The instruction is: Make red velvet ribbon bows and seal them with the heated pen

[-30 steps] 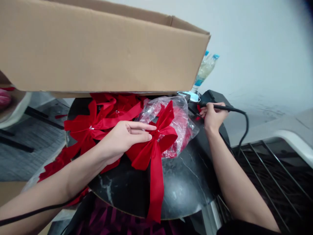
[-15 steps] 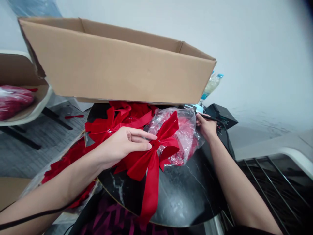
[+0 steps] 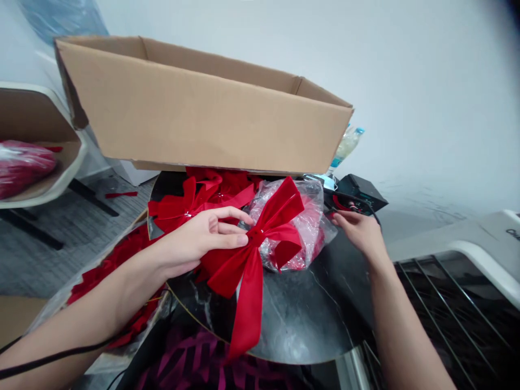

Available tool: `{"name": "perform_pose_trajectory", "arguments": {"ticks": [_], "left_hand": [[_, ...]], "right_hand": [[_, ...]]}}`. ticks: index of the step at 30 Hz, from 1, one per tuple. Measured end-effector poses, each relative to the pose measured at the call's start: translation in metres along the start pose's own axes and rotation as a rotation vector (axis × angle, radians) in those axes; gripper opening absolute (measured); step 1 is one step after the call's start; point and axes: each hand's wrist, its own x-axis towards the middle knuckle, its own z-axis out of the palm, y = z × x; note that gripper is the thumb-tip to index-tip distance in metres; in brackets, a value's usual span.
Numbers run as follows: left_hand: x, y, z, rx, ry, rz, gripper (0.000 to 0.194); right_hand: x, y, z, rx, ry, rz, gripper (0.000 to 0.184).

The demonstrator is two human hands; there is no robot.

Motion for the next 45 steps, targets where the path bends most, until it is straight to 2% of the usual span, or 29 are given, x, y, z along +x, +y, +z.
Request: {"name": "perform_pose_trajectory", "arguments": {"ticks": [4, 6, 7, 9, 12, 14, 16, 19, 24, 30, 34, 36, 37, 39, 40, 41, 43, 45], "left_hand": [[0.006, -0.004, 0.000, 0.006, 0.038, 0.018, 0.026], [0.011, -0.006, 0.003, 0.016, 0.077, 0.013, 0.023], [0.013, -0.007, 0.004, 0.028, 0.097, 0.007, 0.022], [0.016, -0.008, 0.008, 0.057, 0.130, -0.019, 0.024], [0.019, -0.008, 0.013, 0.077, 0.146, -0.069, 0.027], [0.019, -0.008, 0.016, 0.071, 0.122, -0.086, 0.024], [0.019, -0.008, 0.019, 0.077, 0.094, -0.082, 0.021], [0.019, -0.011, 0.020, 0.110, 0.074, -0.042, 0.018], [0.020, -0.016, 0.021, 0.125, 0.060, -0.027, 0.018], [0.021, -0.017, 0.024, 0.113, 0.040, -0.057, 0.013], [0.020, -0.017, 0.024, 0.043, 0.025, -0.114, 0.009], [0.020, -0.019, 0.024, 0.010, -0.001, -0.130, 0.009], [0.020, -0.019, 0.023, 0.003, -0.009, -0.132, 0.009], [0.020, -0.019, 0.023, 0.007, -0.010, -0.141, 0.009], [0.020, -0.019, 0.023, 0.016, -0.003, -0.150, 0.010], [0.020, -0.018, 0.023, 0.027, 0.005, -0.159, 0.012], [0.019, -0.017, 0.024, 0.034, 0.000, -0.180, 0.013], [0.017, -0.016, 0.026, 0.006, -0.013, -0.182, 0.011]], "right_hand": [[-0.052, -0.030, -0.016, -0.191, 0.019, -0.013, 0.006], [-0.081, -0.054, -0.016, -0.204, 0.014, -0.066, 0.010], [-0.096, -0.067, -0.014, -0.189, 0.016, -0.117, 0.015], [-0.124, -0.091, -0.005, -0.068, -0.025, -0.329, 0.017], [-0.149, -0.117, 0.013, -0.097, -0.191, -0.613, 0.014], [-0.153, -0.125, 0.023, -0.177, -0.240, -0.776, 0.016], [-0.149, -0.127, 0.030, -0.243, -0.251, -0.846, 0.011], [-0.145, -0.125, 0.033, -0.271, -0.300, -0.765, 0.007], [-0.149, -0.123, 0.034, -0.165, -0.401, -0.581, 0.010], [-0.150, -0.123, 0.034, -0.076, -0.533, -0.491, 0.006], [-0.147, -0.122, 0.023, -0.085, -0.597, -0.461, 0.006], [-0.145, -0.121, 0.014, -0.161, -0.569, -0.525, 0.009], [-0.144, -0.121, 0.010, -0.206, -0.508, -0.594, 0.012], [-0.143, -0.122, 0.003, -0.294, -0.351, -0.787, 0.024], [-0.143, -0.123, 0.001, -0.332, -0.314, -0.888, 0.031], [-0.143, -0.124, 0.001, -0.367, -0.328, -0.978, 0.037], [-0.142, -0.126, 0.004, -0.436, -0.454, -1.111, 0.045], [-0.140, -0.127, 0.009, -0.480, -0.527, -1.209, 0.046]]}}
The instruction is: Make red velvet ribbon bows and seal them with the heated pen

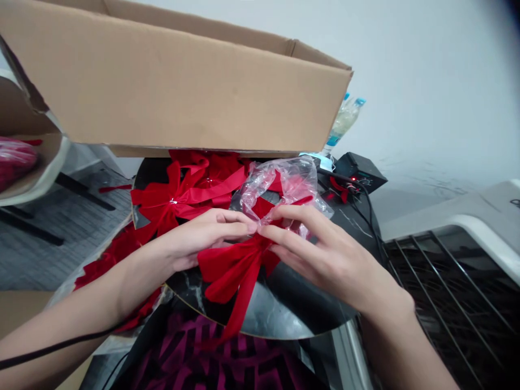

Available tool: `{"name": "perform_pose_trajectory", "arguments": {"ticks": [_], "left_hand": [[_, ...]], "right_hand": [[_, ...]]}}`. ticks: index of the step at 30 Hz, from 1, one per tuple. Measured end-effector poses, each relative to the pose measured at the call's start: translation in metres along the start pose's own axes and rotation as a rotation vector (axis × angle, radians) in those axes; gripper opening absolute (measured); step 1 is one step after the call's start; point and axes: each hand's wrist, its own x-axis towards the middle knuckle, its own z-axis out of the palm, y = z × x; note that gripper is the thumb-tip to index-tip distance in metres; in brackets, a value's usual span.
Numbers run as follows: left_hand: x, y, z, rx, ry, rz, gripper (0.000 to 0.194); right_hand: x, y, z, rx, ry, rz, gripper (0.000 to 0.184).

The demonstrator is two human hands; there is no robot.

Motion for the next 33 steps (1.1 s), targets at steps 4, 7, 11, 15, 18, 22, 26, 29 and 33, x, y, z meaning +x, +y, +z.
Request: {"name": "perform_pose_trajectory", "arguments": {"ticks": [4, 7, 11, 15, 18, 22, 26, 29, 33], "left_hand": [[-0.003, 0.000, 0.000, -0.033, 0.014, 0.023, 0.006], [-0.005, 0.000, -0.003, -0.004, -0.001, 0.061, 0.010], [-0.009, 0.003, -0.007, 0.015, -0.078, 0.079, 0.011], [-0.018, 0.012, -0.014, 0.055, -0.092, 0.111, 0.011], [-0.024, 0.019, -0.023, 0.037, -0.015, 0.188, 0.007], [-0.028, 0.025, -0.031, 0.013, 0.037, 0.251, 0.008], [-0.029, 0.027, -0.033, 0.027, 0.042, 0.251, 0.009], [-0.028, 0.027, -0.033, 0.047, 0.057, 0.273, 0.008], [-0.024, 0.028, -0.027, 0.181, 0.175, 0.389, 0.011]], "right_hand": [[0.005, 0.005, 0.009, -0.052, 0.060, -0.076, 0.035], [0.006, 0.007, 0.014, -0.035, 0.084, -0.058, 0.032], [0.004, 0.011, 0.020, 0.155, 0.121, -0.019, 0.034], [0.003, 0.023, 0.035, 0.616, 0.356, 0.073, 0.030], [0.003, 0.032, 0.049, 0.965, 0.490, 0.120, 0.030], [0.002, 0.035, 0.060, 1.226, 0.519, 0.126, 0.034], [-0.001, 0.034, 0.065, 1.328, 0.496, 0.151, 0.037], [-0.001, 0.034, 0.068, 1.367, 0.473, 0.129, 0.039], [-0.001, 0.033, 0.068, 1.294, 0.406, 0.199, 0.040]]}}
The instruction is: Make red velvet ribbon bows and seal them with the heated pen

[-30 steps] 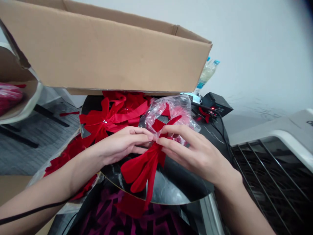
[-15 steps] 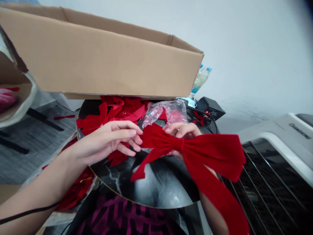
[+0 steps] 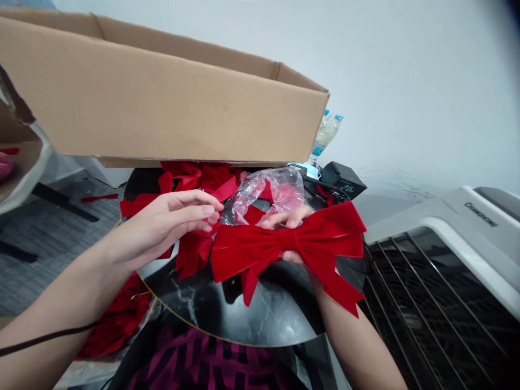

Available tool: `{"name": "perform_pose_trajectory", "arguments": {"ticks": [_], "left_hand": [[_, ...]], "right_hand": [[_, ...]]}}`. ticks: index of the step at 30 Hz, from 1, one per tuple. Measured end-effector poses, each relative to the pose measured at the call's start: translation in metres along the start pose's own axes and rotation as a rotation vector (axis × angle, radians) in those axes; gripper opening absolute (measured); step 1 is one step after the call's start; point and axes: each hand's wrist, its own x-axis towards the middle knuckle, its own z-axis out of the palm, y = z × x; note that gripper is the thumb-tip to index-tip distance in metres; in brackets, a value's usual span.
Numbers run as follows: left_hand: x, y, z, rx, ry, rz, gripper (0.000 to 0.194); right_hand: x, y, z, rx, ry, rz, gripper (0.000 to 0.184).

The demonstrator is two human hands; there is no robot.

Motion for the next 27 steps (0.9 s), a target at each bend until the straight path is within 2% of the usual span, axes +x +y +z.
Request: {"name": "perform_pose_trajectory", "arguments": {"ticks": [2, 6, 7, 9, 10, 12, 15, 16, 18, 20, 21, 23, 26, 27], "left_hand": [[0.000, 0.002, 0.007, 0.113, -0.038, 0.010, 0.021], [-0.008, 0.003, 0.019, 0.246, -0.273, -0.017, 0.043], [-0.013, 0.002, 0.018, 0.228, -0.294, -0.018, 0.045], [-0.027, 0.000, 0.006, 0.149, -0.247, -0.021, 0.044], [-0.035, -0.001, -0.007, 0.101, -0.184, -0.018, 0.043], [-0.058, -0.005, -0.045, 0.011, 0.004, 0.005, 0.039], [-0.099, -0.018, -0.128, -0.111, 0.434, 0.121, 0.035], [-0.113, -0.026, -0.157, -0.138, 0.581, 0.140, 0.036], [-0.136, -0.049, -0.212, -0.190, 0.818, 0.052, 0.038], [-0.152, -0.081, -0.253, -0.233, 0.923, -0.005, 0.024], [-0.158, -0.100, -0.267, -0.263, 0.958, -0.048, 0.017], [-0.162, -0.141, -0.283, -0.307, 1.034, -0.153, 0.007], [-0.158, -0.199, -0.286, -0.347, 1.057, -0.382, 0.034], [-0.155, -0.214, -0.286, -0.348, 1.071, -0.444, 0.036]], "right_hand": [[0.001, -0.004, 0.002, -0.023, -0.016, 0.037, 0.038], [0.015, -0.020, 0.015, -0.042, -0.082, 0.107, 0.034], [0.022, -0.024, 0.021, -0.059, -0.102, 0.119, 0.033], [0.040, -0.030, 0.036, -0.114, -0.119, 0.132, 0.034], [0.049, -0.030, 0.044, -0.144, -0.103, 0.137, 0.036], [0.067, -0.028, 0.059, -0.192, -0.084, 0.172, 0.046], [0.086, -0.018, 0.069, -0.274, -0.081, 0.232, 0.053], [0.090, -0.014, 0.070, -0.304, -0.078, 0.240, 0.050], [0.095, -0.008, 0.068, -0.374, -0.024, 0.240, 0.044], [0.099, -0.004, 0.065, -0.428, 0.016, 0.245, 0.042], [0.102, -0.003, 0.064, -0.459, 0.032, 0.245, 0.042], [0.106, 0.000, 0.063, -0.529, 0.066, 0.241, 0.042], [0.114, 0.005, 0.064, -0.597, 0.088, 0.242, 0.040], [0.116, 0.006, 0.065, -0.611, 0.085, 0.246, 0.039]]}}
